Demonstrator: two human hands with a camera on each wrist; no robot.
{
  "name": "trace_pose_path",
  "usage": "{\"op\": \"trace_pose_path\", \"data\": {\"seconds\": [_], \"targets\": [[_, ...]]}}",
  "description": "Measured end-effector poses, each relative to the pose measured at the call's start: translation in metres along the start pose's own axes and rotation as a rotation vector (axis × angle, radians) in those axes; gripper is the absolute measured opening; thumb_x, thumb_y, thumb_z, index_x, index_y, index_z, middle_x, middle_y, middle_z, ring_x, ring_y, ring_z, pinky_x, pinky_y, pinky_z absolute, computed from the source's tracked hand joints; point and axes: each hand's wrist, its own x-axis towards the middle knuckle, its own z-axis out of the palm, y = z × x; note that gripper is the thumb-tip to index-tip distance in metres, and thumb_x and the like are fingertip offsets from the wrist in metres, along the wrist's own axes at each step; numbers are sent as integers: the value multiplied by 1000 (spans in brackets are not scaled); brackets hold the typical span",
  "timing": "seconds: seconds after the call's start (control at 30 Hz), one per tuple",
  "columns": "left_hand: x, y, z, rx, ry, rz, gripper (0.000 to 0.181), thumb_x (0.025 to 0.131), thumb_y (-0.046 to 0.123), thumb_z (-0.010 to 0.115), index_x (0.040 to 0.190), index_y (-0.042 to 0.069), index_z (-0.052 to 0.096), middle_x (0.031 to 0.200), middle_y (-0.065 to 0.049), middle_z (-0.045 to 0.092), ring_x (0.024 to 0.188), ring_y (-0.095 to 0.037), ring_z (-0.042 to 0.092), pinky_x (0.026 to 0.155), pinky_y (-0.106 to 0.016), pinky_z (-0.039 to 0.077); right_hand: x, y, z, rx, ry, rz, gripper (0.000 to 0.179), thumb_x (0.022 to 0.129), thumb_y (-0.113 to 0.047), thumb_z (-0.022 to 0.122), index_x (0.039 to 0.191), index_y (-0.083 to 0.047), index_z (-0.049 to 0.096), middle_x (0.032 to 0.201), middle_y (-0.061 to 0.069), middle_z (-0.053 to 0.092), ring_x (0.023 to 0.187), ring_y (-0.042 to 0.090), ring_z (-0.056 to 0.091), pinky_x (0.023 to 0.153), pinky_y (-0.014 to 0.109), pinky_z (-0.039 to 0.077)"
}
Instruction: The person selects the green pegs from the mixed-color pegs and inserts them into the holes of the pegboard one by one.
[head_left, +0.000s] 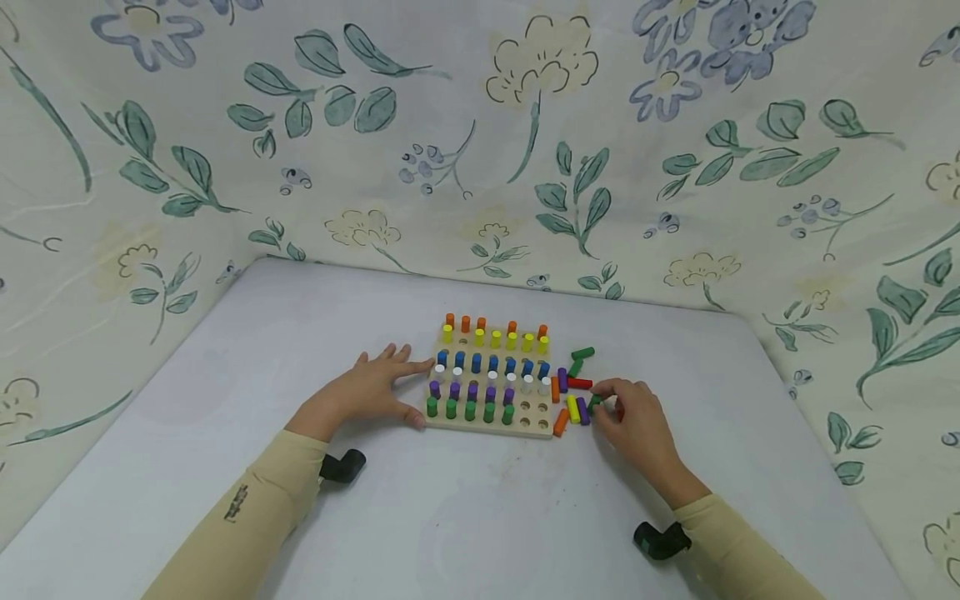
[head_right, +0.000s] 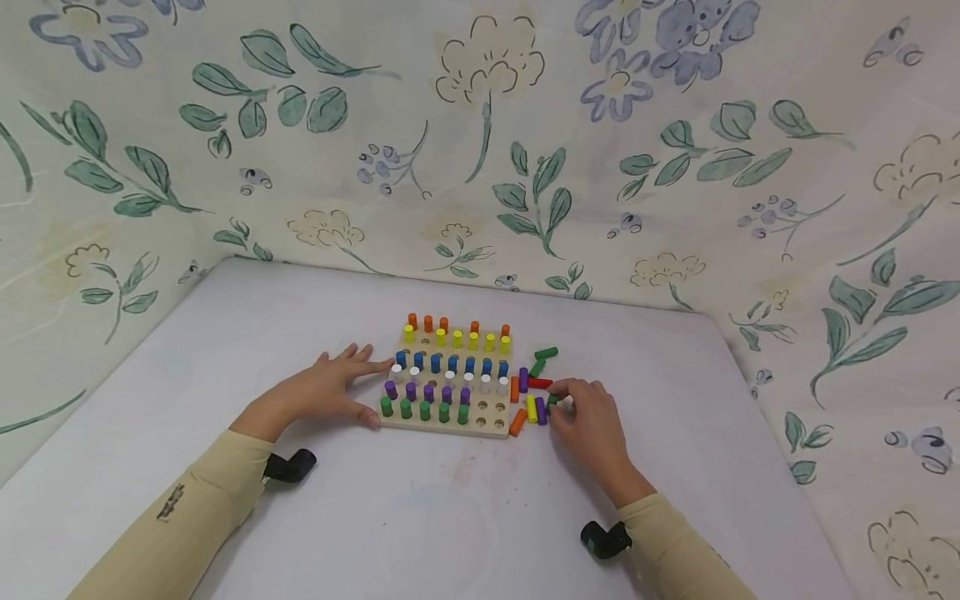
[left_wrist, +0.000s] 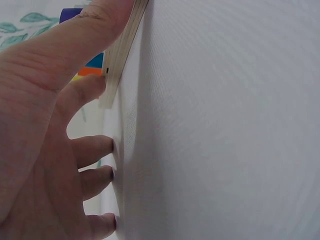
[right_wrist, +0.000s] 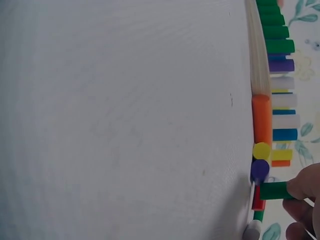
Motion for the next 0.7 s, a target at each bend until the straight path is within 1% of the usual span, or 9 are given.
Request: {"op": "trace_pose_path", "data": {"seconds": [0.13,0.4,0.7], "targets": [[0,0,0,1,2,2,106,68,64,84,157,23,42,165,-25,18,154,-46,5,120,-68,-3,-1,-3,0,11,20,-24,24,90,-11,76,113,-11,70,100,4,69,82,19,47,67,32,43],[-1,1,0,1,2,5,106,69,64,84,157,22,42,165,-26,18,153,-47,5,119,-69,-3,-1,-9,1,17,43,-52,24,89,-11,77,113,-10,71,101,4,70,83,19,50,70,33,45],[-5,5,-2,15,8,19,106,69,63,84,156,20,43,164,-27,21,153,-48,7,119,-70,0,-2,-16,2,47,14,-21,26,91,-14,76,116,-11,69,107,4,71,94,20,54,80,37,52]]}}
